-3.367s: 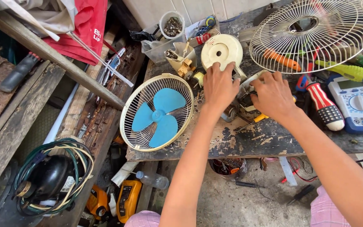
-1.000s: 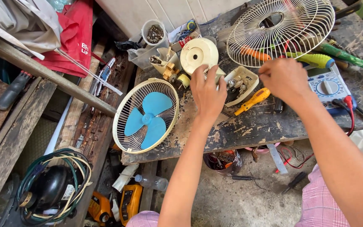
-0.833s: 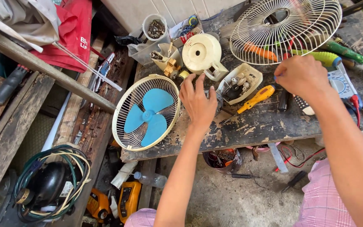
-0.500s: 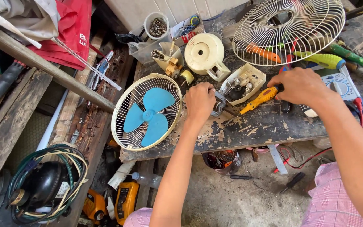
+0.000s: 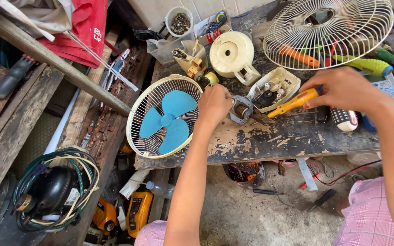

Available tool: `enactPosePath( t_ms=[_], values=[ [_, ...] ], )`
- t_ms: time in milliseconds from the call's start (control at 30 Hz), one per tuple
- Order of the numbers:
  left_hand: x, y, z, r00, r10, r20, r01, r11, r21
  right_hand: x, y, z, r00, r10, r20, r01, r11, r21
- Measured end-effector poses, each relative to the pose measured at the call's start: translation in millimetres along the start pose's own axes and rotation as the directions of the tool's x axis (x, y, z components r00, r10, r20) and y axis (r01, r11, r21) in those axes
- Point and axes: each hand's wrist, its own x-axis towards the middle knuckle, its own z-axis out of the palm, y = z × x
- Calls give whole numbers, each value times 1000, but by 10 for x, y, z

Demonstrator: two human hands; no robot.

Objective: Cleaning a fan motor with a brush and disassembling it using a screwdriver on a workbench.

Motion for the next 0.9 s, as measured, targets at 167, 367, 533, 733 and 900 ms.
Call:
enactPosePath(
  t_ms=[167,367,533,733,900],
  values=[
    [3,-16,46,1000,14,-6,-15,998,-63,97,397,174,950,-105,-295,300,574,762],
    [28,1,71,1000,13,9,-13,1000,-21,125,211,292,756,76,-650,587,359,725],
    [-32,64,27,999,51,19,-51,999,-8,133,-29,392,558,-38,-829,758,430,490],
    [-22,33,50,997,75,14,-75,997,-3,182,-284,510,513,-155,-844,738,582,342],
    [-58,69,14,998,60,35,-60,998,1,215,-456,553,570,-197,-798,727,572,379]
  ],
)
